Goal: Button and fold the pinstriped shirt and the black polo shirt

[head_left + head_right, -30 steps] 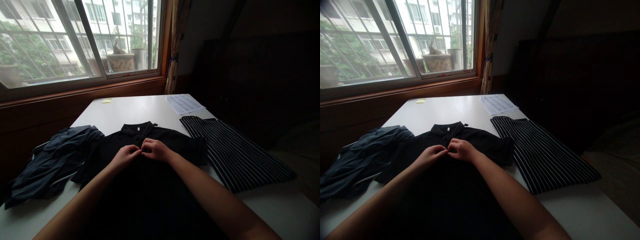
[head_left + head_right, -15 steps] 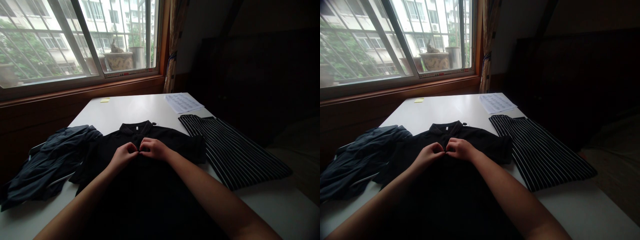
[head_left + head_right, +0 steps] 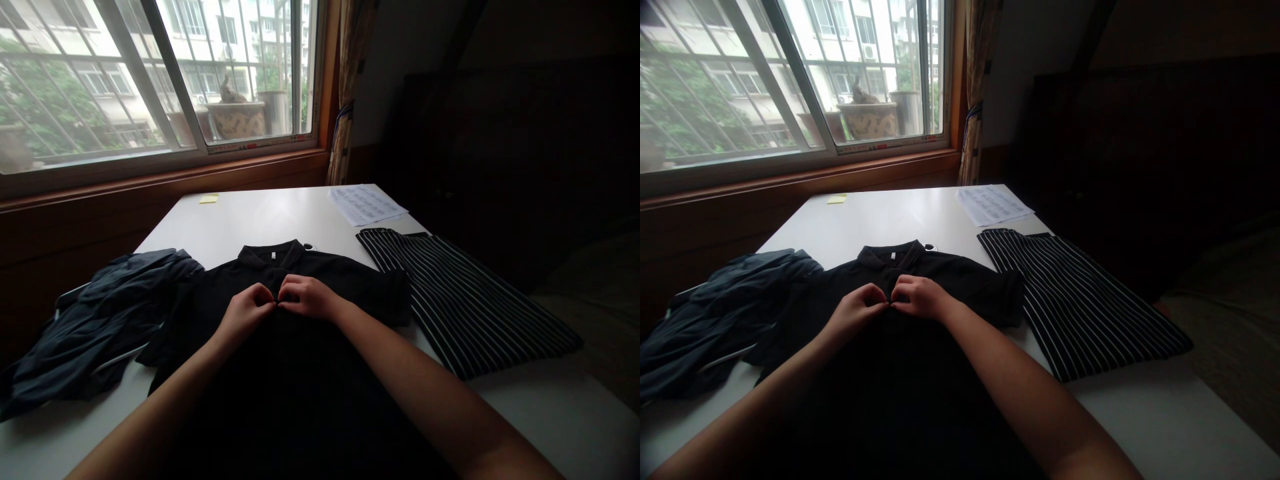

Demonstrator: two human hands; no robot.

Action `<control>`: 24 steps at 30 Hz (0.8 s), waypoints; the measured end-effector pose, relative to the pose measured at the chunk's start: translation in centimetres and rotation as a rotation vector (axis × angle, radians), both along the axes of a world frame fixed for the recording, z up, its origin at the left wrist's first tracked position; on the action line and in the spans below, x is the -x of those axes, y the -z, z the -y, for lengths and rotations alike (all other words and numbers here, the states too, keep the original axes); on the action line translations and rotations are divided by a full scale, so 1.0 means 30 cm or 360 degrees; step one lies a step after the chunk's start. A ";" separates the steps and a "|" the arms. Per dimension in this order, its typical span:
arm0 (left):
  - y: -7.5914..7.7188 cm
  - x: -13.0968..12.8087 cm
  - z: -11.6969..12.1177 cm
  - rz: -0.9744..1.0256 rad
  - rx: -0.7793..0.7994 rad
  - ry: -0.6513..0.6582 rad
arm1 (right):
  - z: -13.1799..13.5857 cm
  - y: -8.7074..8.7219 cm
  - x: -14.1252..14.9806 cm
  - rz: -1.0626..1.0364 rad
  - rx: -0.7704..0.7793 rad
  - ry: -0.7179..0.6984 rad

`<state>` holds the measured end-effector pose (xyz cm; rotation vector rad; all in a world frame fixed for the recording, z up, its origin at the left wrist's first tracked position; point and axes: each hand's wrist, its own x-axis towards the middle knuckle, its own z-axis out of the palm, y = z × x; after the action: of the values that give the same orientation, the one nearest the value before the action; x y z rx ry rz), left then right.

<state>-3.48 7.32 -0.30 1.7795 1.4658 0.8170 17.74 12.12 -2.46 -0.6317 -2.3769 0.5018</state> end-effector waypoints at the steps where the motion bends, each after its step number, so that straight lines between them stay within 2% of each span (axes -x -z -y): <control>1: 0.001 0.002 -0.001 0.0013 0.0004 0.0003 | 0.000 0.000 -0.002 -0.0001 0.0000 -0.0002; 12: 0.013 0.008 -0.005 0.0057 0.0018 -0.0007 | 0.003 -0.008 -0.007 -0.0132 0.0133 -0.0062; 19: 0.029 0.015 -0.020 0.0299 0.0084 -0.0042 | -0.003 -0.018 -0.015 -0.0229 0.0399 -0.0097; 24: 0.022 0.007 -0.017 0.0463 0.0149 -0.0058 | -0.007 -0.015 -0.014 -0.0249 0.0416 -0.0094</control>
<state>-3.68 7.83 -0.96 1.4981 1.3245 0.9648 18.16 12.34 -2.01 -0.6124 -2.2056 0.8656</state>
